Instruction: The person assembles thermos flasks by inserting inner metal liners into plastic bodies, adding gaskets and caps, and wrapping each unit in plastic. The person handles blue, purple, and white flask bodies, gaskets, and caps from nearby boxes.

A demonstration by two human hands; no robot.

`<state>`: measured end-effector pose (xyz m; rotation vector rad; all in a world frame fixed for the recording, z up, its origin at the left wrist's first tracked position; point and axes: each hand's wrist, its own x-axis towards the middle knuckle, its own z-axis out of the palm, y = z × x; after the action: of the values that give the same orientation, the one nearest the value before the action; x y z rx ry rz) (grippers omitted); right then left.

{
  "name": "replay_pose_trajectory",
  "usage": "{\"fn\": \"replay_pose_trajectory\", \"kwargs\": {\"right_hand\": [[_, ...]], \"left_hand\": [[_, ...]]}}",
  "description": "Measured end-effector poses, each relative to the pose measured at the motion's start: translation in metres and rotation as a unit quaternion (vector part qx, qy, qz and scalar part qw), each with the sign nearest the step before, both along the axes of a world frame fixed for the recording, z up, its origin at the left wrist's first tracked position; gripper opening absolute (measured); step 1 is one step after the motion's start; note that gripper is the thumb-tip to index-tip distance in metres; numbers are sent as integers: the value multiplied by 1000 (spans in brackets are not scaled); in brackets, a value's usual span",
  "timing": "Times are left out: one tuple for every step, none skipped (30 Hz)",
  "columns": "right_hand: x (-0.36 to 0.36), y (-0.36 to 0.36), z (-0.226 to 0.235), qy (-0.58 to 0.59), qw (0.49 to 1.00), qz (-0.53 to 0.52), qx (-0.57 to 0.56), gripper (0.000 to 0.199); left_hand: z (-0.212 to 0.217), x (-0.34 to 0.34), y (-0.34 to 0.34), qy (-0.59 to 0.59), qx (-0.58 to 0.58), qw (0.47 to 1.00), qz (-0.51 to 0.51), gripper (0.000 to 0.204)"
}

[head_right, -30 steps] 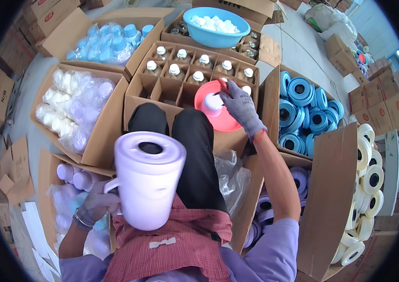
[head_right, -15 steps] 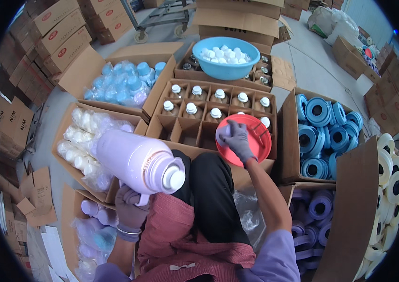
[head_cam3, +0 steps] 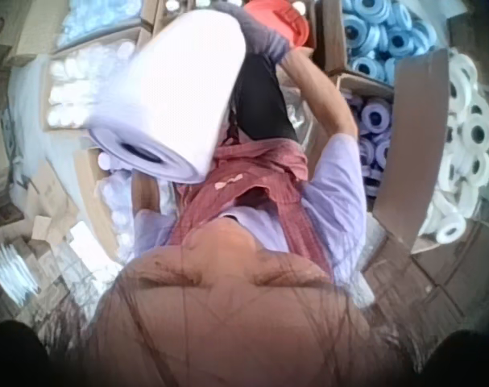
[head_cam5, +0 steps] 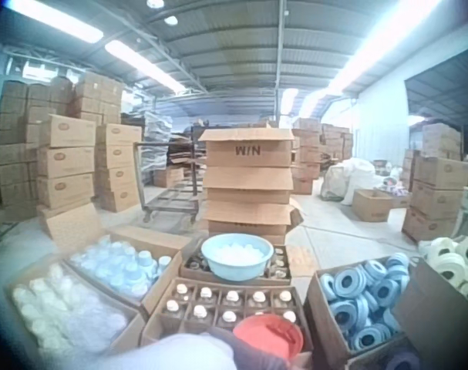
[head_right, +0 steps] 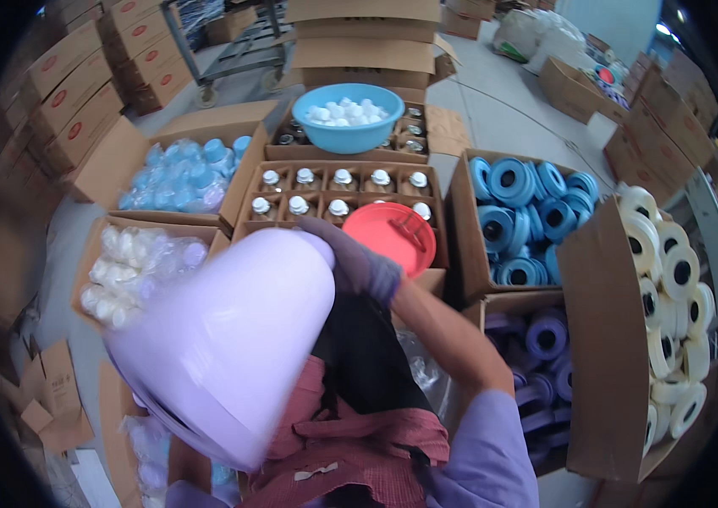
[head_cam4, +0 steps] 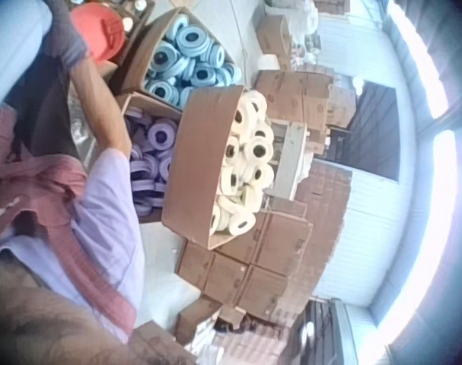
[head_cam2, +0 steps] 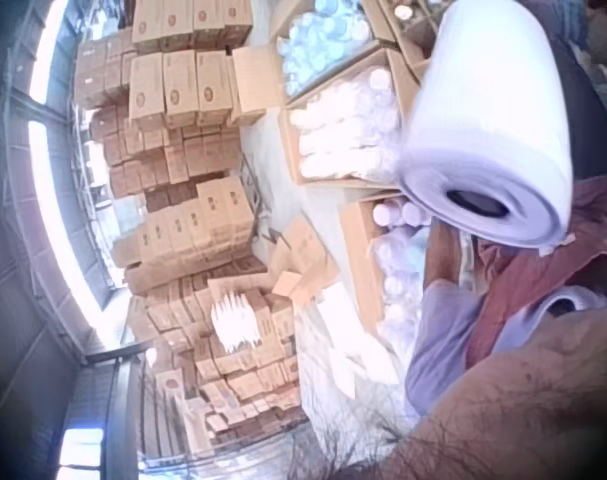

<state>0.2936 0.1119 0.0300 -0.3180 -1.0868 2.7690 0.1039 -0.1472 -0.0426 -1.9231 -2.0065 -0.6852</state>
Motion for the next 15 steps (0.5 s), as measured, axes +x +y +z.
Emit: {"fn": "replay_pose_trajectory", "kwargs": {"right_hand": [[0, 8, 11, -29, 999, 12, 40, 46], [2, 19, 11, -35, 997, 40, 60, 42], [9, 20, 28, -98, 970, 12, 223, 51], [8, 23, 32, -97, 929, 42, 355, 57], [7, 23, 35, -97, 870, 72, 479, 63], [9, 16, 43, -209, 775, 117, 585, 63], [23, 6, 58, -204, 731, 144, 635, 56], [41, 18, 39, -185, 798, 106, 563, 51], [57, 26, 32, -266, 835, 61, 477, 43], [73, 33, 25, -338, 861, -6, 381, 34], [107, 49, -31, -305, 648, 43, 696, 30], [144, 64, -85, -295, 304, 11, 906, 28], [160, 56, -120, -395, 403, 42, 825, 43], [158, 45, -139, -579, 507, 98, 631, 47], [178, 37, -176, -565, 545, 98, 612, 58]], "left_hand": [[11, -5, 6, -41, -15, 998, -44, 34], [15, -7, 17, -87, -34, 991, -93, 35], [18, 3, 18, -51, -19, 989, -135, 36], [23, 14, 18, -13, -1, 985, -174, 37], [16, 26, 11, 9, -9, 986, -165, 39], [17, 31, 1, 15, -66, 983, -173, 35], [25, 34, -13, 19, -124, 976, -179, 32], [37, 37, -23, 1, -135, 972, -192, 31], [47, 36, -33, -17, -143, 970, -195, 31], [49, 34, -42, -81, -120, 977, -156, 33], [51, 30, -44, -125, -81, 983, -112, 34], [50, 28, -39, -186, -64, 979, -51, 32], [50, 25, -33, -242, -52, 969, 15, 31], [49, 23, -22, -290, -22, 956, 31, 31], [47, 22, -2, -337, 14, 940, 43, 30]]}}
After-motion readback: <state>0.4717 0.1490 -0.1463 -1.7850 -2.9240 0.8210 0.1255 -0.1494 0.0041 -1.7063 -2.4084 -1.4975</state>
